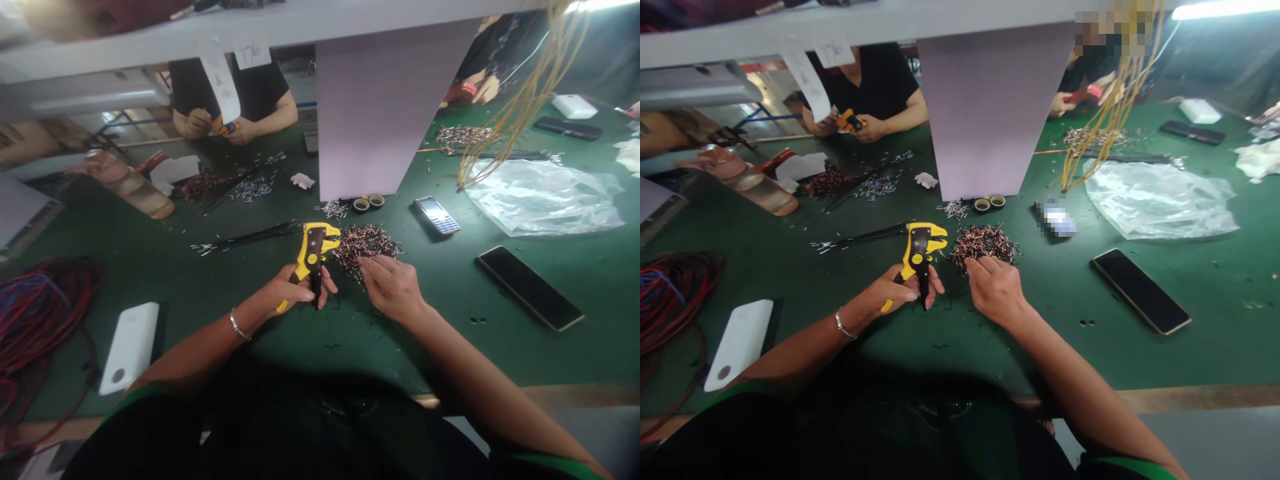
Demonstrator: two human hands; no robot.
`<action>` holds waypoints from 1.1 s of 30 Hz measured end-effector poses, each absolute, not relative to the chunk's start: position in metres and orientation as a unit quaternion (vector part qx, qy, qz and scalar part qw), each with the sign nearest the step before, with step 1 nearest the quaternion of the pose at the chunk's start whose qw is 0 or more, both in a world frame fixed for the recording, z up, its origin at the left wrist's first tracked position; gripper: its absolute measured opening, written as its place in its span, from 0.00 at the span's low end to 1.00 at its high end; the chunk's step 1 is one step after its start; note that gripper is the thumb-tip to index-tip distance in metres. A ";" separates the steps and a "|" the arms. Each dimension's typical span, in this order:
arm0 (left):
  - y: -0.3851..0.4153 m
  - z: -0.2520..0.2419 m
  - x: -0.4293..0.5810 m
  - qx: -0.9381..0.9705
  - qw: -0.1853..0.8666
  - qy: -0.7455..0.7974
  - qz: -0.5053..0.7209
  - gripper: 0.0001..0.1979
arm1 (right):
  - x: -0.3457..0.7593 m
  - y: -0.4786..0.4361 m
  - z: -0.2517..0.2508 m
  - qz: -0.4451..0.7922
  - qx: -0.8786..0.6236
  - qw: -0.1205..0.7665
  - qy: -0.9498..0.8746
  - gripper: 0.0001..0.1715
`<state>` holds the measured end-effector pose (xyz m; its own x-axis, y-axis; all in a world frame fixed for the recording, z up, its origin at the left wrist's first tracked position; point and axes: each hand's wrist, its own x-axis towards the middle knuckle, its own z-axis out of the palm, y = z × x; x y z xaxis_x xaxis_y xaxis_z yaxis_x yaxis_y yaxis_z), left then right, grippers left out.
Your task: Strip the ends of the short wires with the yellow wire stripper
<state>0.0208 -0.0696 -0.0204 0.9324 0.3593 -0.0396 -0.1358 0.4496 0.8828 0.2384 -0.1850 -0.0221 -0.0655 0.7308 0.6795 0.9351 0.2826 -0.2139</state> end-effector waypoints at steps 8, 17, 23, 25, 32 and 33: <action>-0.067 -0.022 0.019 0.491 0.856 0.100 0.126 0.25 | 0.231 -0.189 -0.014 -0.149 -0.586 0.360 -0.711 0.13; -0.072 -0.019 0.021 0.510 0.847 0.109 0.104 0.27 | 0.221 -0.194 -0.004 -0.122 -0.620 0.352 -0.690 0.14; -0.076 -0.022 0.021 0.509 0.849 0.113 0.084 0.27 | 0.213 -0.194 0.001 -0.082 -0.611 0.367 -0.696 0.15; -0.077 -0.022 0.022 0.517 0.844 0.117 0.082 0.27 | 0.212 -0.194 0.002 -0.071 -0.607 0.376 -0.697 0.14; -0.083 -0.014 0.025 0.546 0.823 0.139 0.077 0.24 | 0.208 -0.196 0.002 -0.049 -0.602 0.378 -0.702 0.16; -0.083 -0.013 0.026 0.553 0.817 0.142 0.079 0.23 | 0.208 -0.196 0.003 -0.047 -0.600 0.379 -0.703 0.16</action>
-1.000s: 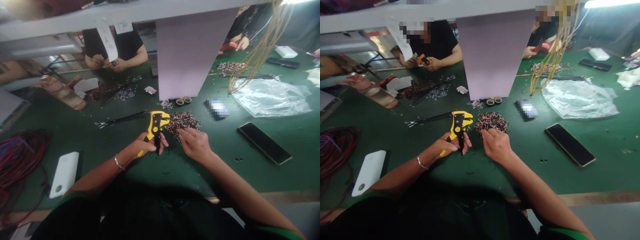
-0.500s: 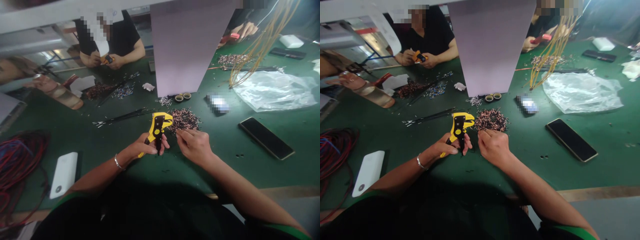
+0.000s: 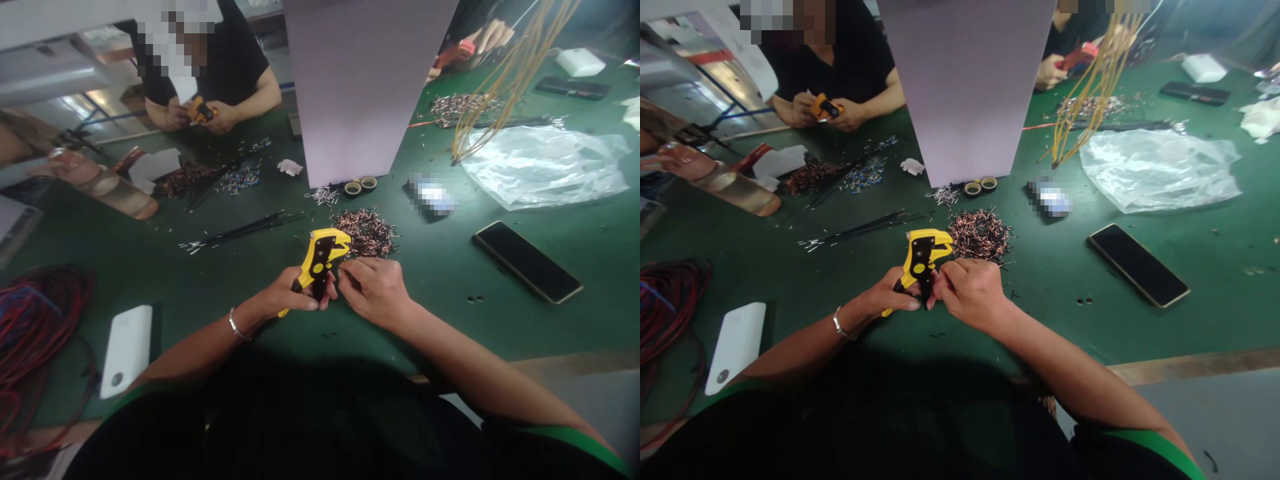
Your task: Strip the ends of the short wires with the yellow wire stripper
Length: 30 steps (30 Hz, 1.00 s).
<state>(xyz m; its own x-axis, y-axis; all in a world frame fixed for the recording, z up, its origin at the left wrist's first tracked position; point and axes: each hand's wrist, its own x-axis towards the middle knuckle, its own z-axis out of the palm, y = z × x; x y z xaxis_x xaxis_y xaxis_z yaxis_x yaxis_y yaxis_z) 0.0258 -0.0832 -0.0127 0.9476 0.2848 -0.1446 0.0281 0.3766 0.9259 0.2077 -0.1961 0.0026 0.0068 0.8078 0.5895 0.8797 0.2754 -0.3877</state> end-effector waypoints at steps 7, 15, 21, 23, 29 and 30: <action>-0.085 -0.010 0.026 0.594 0.783 0.164 0.086 0.17 | 0.205 -0.195 0.003 -0.060 -0.587 0.391 -0.707 0.15; -0.088 -0.010 0.028 0.626 0.758 0.159 0.093 0.13 | 0.203 -0.195 0.003 -0.054 -0.579 0.405 -0.706 0.17; -0.089 -0.014 0.025 0.640 0.743 0.160 0.108 0.13 | 0.202 -0.195 0.003 -0.040 -0.578 0.402 -0.709 0.17; -0.090 -0.015 0.025 0.648 0.735 0.165 0.112 0.12 | 0.203 -0.195 0.003 -0.040 -0.578 0.400 -0.710 0.17; -0.092 -0.018 0.024 0.663 0.708 0.210 0.121 0.12 | 0.202 -0.195 0.000 -0.031 -0.584 0.391 -0.710 0.15; -0.092 -0.019 0.024 0.660 0.709 0.217 0.122 0.12 | 0.202 -0.195 -0.001 -0.031 -0.587 0.391 -0.708 0.15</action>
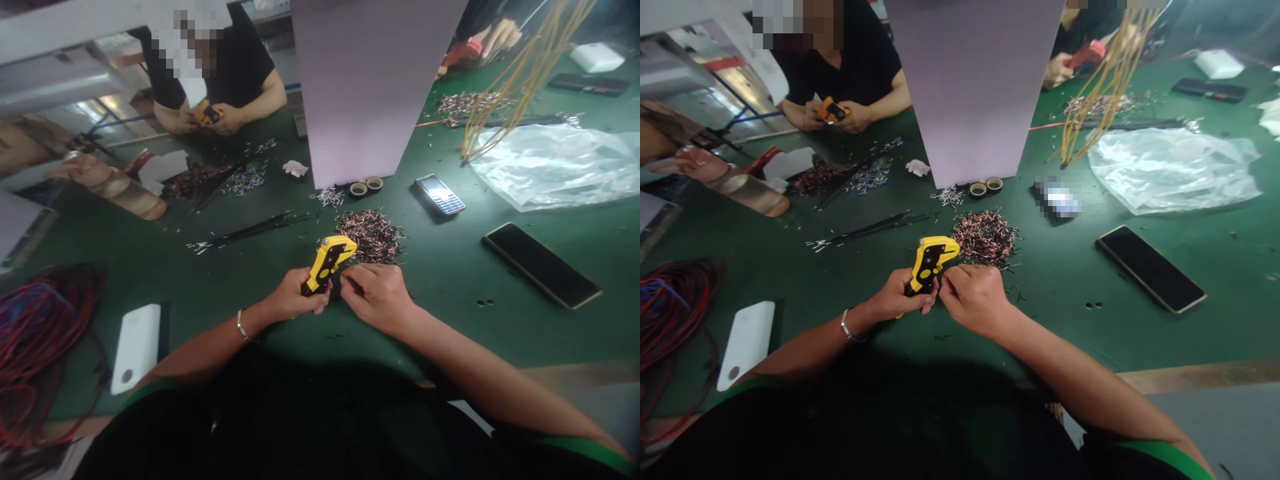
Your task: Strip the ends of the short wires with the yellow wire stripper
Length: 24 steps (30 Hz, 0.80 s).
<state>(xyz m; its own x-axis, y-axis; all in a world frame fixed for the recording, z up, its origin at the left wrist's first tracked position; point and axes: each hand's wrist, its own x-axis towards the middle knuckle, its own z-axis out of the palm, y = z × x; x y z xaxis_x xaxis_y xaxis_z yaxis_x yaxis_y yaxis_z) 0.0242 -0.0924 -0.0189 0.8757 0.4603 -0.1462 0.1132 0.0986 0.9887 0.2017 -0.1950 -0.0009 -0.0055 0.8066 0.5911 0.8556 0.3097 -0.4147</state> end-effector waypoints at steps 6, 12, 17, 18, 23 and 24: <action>-0.094 -0.022 0.022 0.647 0.696 0.288 0.121 0.12 | 0.202 -0.195 -0.002 -0.023 -0.591 0.396 -0.702 0.14; -0.089 -0.019 0.026 0.542 0.793 0.255 0.113 0.12 | 0.208 -0.193 -0.006 -0.004 -0.593 0.423 -0.685 0.13; -0.081 -0.017 0.026 0.471 0.852 0.193 0.121 0.15 | 0.214 -0.190 -0.009 -0.021 -0.592 0.444 -0.673 0.13; -0.079 -0.017 0.025 0.467 0.857 0.183 0.115 0.16 | 0.216 -0.190 -0.009 -0.029 -0.590 0.452 -0.669 0.13; -0.075 -0.019 0.023 0.477 0.864 0.146 0.073 0.21 | 0.223 -0.189 -0.007 -0.050 -0.586 0.470 -0.658 0.13; -0.075 -0.019 0.023 0.475 0.867 0.138 0.060 0.22 | 0.225 -0.189 -0.008 -0.050 -0.588 0.467 -0.658 0.13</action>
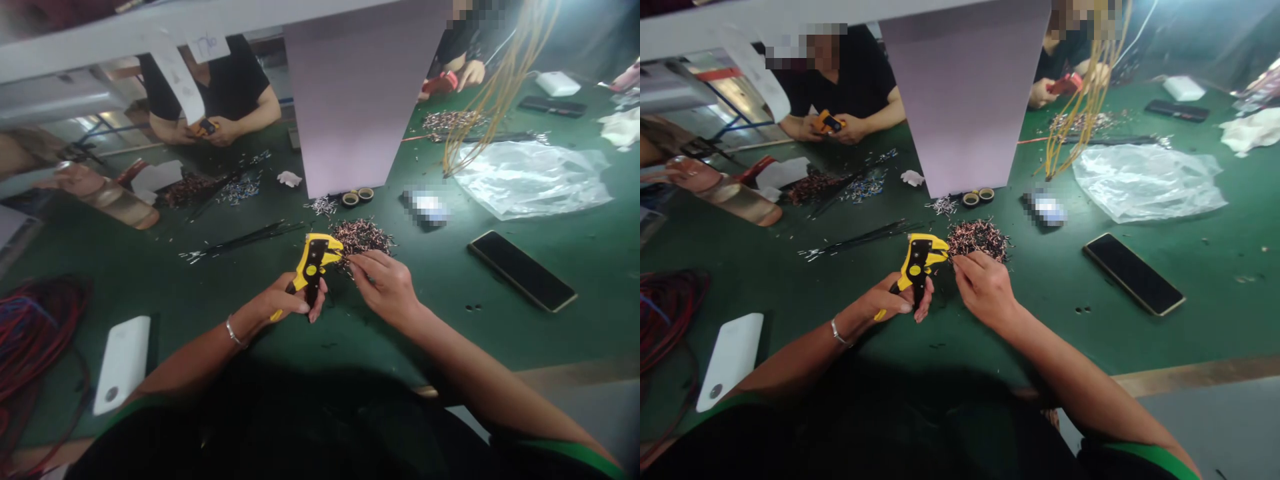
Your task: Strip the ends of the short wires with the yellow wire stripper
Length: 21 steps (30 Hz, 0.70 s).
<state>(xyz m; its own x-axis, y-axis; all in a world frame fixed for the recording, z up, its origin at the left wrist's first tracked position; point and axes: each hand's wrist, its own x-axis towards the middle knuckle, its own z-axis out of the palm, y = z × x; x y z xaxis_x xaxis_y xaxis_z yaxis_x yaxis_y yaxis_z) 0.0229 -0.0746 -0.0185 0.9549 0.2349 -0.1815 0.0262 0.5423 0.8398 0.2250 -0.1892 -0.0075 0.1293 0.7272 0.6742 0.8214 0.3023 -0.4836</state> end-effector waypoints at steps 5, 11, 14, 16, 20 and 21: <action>-0.075 -0.014 0.022 0.444 0.890 0.106 0.022 0.22 | 0.230 -0.189 -0.010 -0.037 -0.588 0.475 -0.653 0.13; -0.077 -0.010 0.022 0.422 0.902 0.090 -0.003 0.21 | 0.229 -0.188 -0.010 -0.019 -0.578 0.487 -0.655 0.14; -0.077 -0.012 0.021 0.423 0.901 0.089 -0.009 0.21 | 0.228 -0.188 -0.010 -0.018 -0.575 0.488 -0.656 0.14; -0.078 -0.012 0.021 0.427 0.900 0.089 -0.008 0.21 | 0.228 -0.188 -0.010 -0.015 -0.576 0.488 -0.656 0.14; -0.078 -0.011 0.021 0.427 0.899 0.092 0.005 0.19 | 0.227 -0.188 -0.010 -0.022 -0.567 0.493 -0.659 0.14; -0.078 -0.011 0.021 0.425 0.900 0.091 0.007 0.19 | 0.227 -0.188 -0.010 -0.023 -0.567 0.493 -0.660 0.14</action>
